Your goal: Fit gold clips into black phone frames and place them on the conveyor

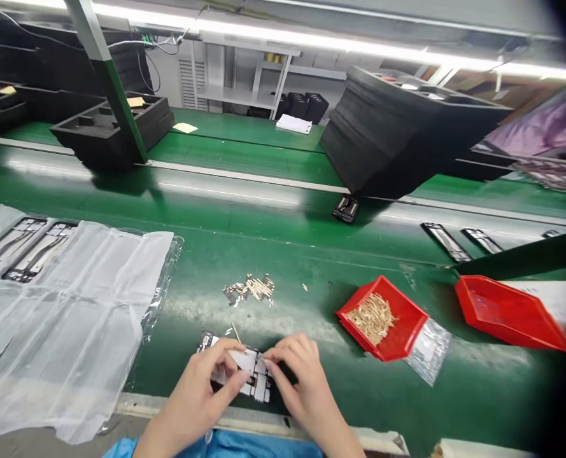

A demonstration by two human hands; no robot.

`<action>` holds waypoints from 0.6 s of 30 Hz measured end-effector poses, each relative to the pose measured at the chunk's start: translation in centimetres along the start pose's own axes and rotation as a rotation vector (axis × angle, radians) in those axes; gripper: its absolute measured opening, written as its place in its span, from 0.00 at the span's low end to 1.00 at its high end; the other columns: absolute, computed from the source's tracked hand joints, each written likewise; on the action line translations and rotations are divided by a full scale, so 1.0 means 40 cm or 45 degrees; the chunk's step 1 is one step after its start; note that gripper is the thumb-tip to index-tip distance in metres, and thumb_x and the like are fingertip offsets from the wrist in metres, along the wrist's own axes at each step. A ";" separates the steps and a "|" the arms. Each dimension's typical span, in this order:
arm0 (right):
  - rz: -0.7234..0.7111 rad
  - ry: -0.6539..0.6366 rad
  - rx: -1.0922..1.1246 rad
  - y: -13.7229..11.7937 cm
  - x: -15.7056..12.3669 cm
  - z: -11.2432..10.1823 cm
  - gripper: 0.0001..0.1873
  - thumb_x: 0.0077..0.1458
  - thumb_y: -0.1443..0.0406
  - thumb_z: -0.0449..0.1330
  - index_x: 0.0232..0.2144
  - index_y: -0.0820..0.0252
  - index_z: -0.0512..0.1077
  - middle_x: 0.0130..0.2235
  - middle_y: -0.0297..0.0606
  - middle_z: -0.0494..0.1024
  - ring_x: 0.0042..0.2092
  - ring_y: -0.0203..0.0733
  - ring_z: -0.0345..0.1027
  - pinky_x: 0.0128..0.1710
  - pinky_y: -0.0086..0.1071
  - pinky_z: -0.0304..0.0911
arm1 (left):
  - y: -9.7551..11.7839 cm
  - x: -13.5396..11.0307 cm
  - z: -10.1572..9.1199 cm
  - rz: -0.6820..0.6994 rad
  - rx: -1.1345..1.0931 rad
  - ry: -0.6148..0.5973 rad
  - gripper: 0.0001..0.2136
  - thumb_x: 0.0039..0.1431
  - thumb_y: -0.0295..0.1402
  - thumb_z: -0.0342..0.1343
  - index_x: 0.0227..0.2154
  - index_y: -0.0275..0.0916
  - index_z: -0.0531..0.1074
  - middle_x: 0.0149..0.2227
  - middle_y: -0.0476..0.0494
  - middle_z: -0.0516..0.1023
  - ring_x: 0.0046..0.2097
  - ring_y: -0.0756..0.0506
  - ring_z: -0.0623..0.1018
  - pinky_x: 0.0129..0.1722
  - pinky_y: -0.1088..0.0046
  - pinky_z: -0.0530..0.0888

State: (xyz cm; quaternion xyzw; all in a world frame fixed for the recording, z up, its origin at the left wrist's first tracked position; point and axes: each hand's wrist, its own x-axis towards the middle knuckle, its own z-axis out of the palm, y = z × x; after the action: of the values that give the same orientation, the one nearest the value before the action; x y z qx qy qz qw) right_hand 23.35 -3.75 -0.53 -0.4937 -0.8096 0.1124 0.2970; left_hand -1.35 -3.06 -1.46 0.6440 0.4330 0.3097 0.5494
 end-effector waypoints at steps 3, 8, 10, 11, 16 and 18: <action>0.372 -0.195 0.281 0.007 0.007 0.012 0.09 0.72 0.64 0.60 0.35 0.53 0.74 0.34 0.31 0.76 0.37 0.40 0.70 0.41 0.38 0.63 | -0.013 0.007 -0.037 0.316 0.696 0.001 0.15 0.76 0.41 0.53 0.59 0.48 0.75 0.59 0.43 0.84 0.64 0.35 0.74 0.63 0.50 0.66; 0.524 -0.295 0.353 0.013 0.016 0.019 0.10 0.72 0.61 0.60 0.35 0.53 0.75 0.35 0.32 0.76 0.38 0.42 0.68 0.43 0.40 0.62 | -0.033 0.036 -0.050 0.438 1.104 -0.021 0.21 0.78 0.42 0.51 0.69 0.49 0.65 0.74 0.48 0.71 0.72 0.34 0.65 0.65 0.47 0.59; 0.532 -0.309 0.361 0.013 0.016 0.017 0.10 0.72 0.61 0.60 0.35 0.52 0.75 0.35 0.32 0.76 0.38 0.42 0.68 0.44 0.40 0.62 | -0.034 0.035 -0.044 0.463 1.155 0.039 0.21 0.78 0.40 0.50 0.70 0.47 0.64 0.77 0.45 0.65 0.74 0.34 0.61 0.66 0.47 0.57; 0.530 -0.316 0.363 0.013 0.016 0.016 0.10 0.71 0.61 0.61 0.34 0.52 0.75 0.35 0.32 0.75 0.38 0.42 0.68 0.43 0.40 0.62 | -0.034 0.031 -0.042 0.468 1.162 0.083 0.21 0.78 0.39 0.50 0.70 0.47 0.65 0.78 0.43 0.62 0.75 0.33 0.59 0.66 0.48 0.57; 0.505 -0.304 0.350 0.011 0.017 0.016 0.10 0.71 0.61 0.60 0.35 0.52 0.77 0.35 0.32 0.76 0.38 0.42 0.68 0.43 0.40 0.62 | -0.044 -0.007 -0.048 0.411 1.083 0.099 0.26 0.72 0.42 0.60 0.70 0.49 0.64 0.73 0.36 0.67 0.71 0.32 0.63 0.63 0.49 0.60; 0.496 -0.293 0.347 0.013 0.019 0.017 0.10 0.71 0.61 0.61 0.35 0.52 0.77 0.34 0.32 0.76 0.37 0.42 0.68 0.43 0.40 0.62 | -0.053 -0.016 -0.053 0.379 1.065 0.039 0.35 0.65 0.44 0.68 0.71 0.50 0.62 0.71 0.36 0.69 0.68 0.31 0.65 0.63 0.48 0.60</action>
State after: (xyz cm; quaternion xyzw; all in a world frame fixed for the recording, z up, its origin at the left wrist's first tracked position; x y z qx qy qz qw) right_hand 23.07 -2.75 -1.05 -0.5795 -0.7053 0.3309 0.2394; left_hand -3.93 -2.67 -3.05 0.8616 0.4318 0.1930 0.1845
